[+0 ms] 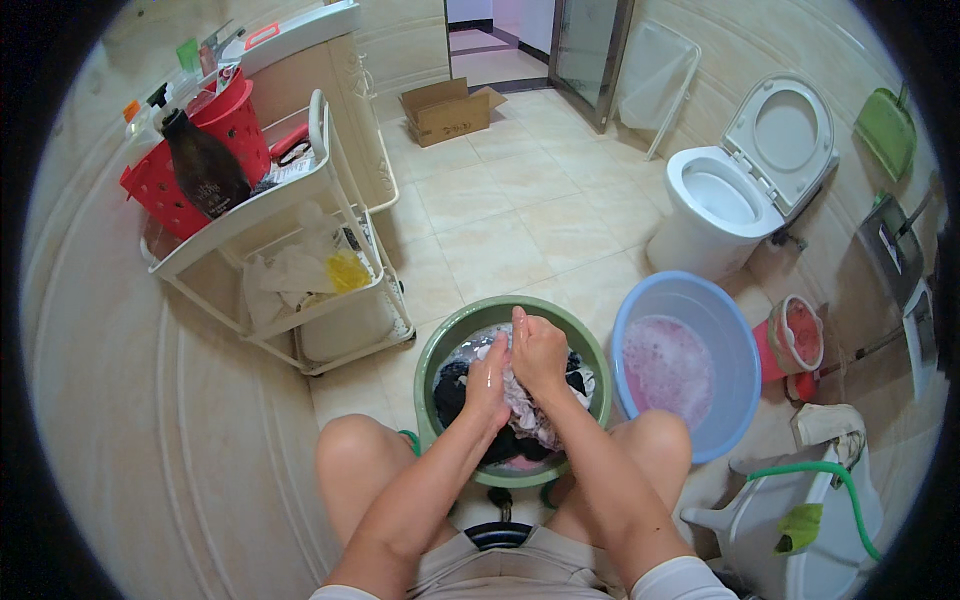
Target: The person washes clothes by hand in a blue basin and then transfers them to a green bucket of water to continue scrubbing.
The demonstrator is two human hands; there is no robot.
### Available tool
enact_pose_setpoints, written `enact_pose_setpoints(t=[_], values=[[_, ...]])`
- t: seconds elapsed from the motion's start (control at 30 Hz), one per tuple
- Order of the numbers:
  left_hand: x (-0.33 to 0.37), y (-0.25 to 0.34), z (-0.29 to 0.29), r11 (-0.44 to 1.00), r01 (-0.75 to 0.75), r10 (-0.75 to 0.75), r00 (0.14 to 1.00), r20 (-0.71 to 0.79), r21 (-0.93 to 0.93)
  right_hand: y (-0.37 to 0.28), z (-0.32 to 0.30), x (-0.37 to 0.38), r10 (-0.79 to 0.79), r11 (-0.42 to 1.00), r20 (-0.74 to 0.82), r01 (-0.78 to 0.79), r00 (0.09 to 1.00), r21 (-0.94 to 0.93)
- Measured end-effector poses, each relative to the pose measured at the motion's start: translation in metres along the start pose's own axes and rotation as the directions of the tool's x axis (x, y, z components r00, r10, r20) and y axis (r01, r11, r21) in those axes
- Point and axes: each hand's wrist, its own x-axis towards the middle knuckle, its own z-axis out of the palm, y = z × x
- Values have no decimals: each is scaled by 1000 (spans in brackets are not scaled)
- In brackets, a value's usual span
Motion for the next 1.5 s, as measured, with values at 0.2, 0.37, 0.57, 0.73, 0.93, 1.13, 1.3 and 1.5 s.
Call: enact_pose_setpoints(t=[0.2, 0.37, 0.57, 0.73, 0.93, 1.13, 1.3, 1.5], values=[[26, 22, -57, 996, 41, -9, 932, 363, -82, -74, 3, -59, -455, 877, -102, 465, 885, 123], [-7, 10, 1, 989, 64, -43, 987, 152, -136, 0, 14, -1, -147, 979, 25, 149, 989, -139], [-7, 32, 0, 989, -6, 31, 984, 173, -146, 26, 15, 10, 280, 824, 109, -297, 954, 483], [-10, 31, -4, 978, -211, 200, 936, 290, 5, -25, -39, 6, 305, 179, 366, -430, 879, 885], [-7, 33, -7, 945, -241, 155, 926, 343, 222, -25, -37, 4, -121, 168, 444, -423, 888, 891], [2, 58, -17, 949, -299, 312, 937, 156, -99, -16, -51, 6, -263, 610, 439, -204, 859, 766], [-1, 95, -18, 837, -232, 300, 952, 59, -495, -27, -56, -15, -443, 766, 615, -81, 652, 637], [18, 83, -35, 868, -242, 278, 961, 19, -434, -1, -44, -16, -207, 940, 237, 126, 949, 316]])
